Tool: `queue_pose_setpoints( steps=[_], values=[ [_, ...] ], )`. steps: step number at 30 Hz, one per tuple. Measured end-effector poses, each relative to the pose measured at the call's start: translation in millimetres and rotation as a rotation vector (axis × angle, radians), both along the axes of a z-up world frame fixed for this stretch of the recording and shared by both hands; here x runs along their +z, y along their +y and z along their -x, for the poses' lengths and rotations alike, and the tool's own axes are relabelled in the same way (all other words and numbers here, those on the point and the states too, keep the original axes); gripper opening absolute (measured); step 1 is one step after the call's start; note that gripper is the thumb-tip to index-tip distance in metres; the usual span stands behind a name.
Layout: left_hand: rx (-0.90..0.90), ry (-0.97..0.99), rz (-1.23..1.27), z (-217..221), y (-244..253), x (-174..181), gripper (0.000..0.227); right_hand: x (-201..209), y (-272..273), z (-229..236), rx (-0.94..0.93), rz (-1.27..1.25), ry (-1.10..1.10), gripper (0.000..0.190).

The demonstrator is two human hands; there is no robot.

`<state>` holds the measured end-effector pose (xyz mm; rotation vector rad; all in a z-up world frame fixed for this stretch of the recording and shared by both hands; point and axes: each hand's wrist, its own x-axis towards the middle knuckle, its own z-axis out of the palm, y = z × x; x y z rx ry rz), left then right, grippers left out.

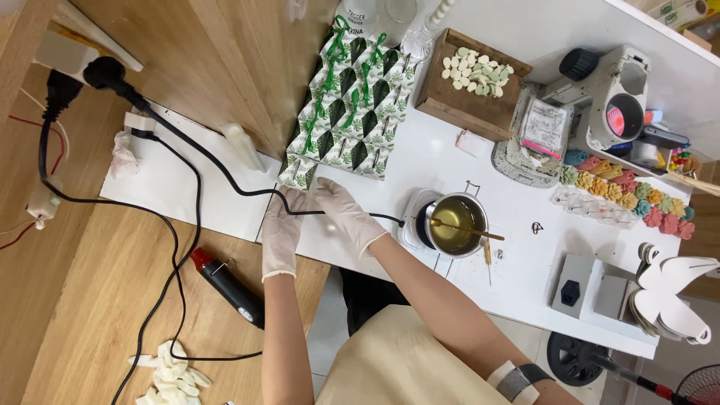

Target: The recorder prepares scented wax favors by placing small wax shapes into clear bags with printed cards, then assembling a butterfly-shaped gift box and organizing supplies.

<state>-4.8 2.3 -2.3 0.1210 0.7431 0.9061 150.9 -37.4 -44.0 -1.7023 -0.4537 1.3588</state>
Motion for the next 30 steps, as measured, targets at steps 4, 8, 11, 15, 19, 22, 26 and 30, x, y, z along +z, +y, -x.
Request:
queue_pose_setpoints(
  steps=[4, 8, 11, 15, 19, 22, 26, 30],
  values=[
    [0.003, 0.052, 0.067, 22, -4, 10, 0.048, 70, -31, -6, 0.074, -0.053, 0.005, 0.056],
    [0.212, 0.364, 0.055, 36, -19, 81, 0.048, 122, -74, -25, 0.054, -0.052, 0.129, 0.045],
    [0.471, 0.632, 0.008, 43, -35, 136, 0.046, 169, -113, -44, 0.029, -0.147, 0.229, 0.042],
    [0.787, 0.77, -0.425, 51, -52, 159, 0.039, 210, -154, -64, -0.074, -0.205, 0.301, 0.04],
    [0.592, 0.807, -0.756, -14, -90, 258, 0.038, 242, -177, -69, -0.168, -0.294, 0.254, 0.039],
    [0.434, 0.788, -0.914, -65, -127, 290, 0.038, 266, -204, -81, -0.159, -0.333, 0.18, 0.037],
    [0.052, 0.71, -0.931, -126, -186, 296, 0.036, 320, -265, -127, -0.078, -0.49, 0.197, 0.034],
    [-0.523, 0.507, -0.875, -206, -255, 282, 0.048, 364, -370, -209, -0.098, -0.469, -0.176, 0.033]
  ],
)
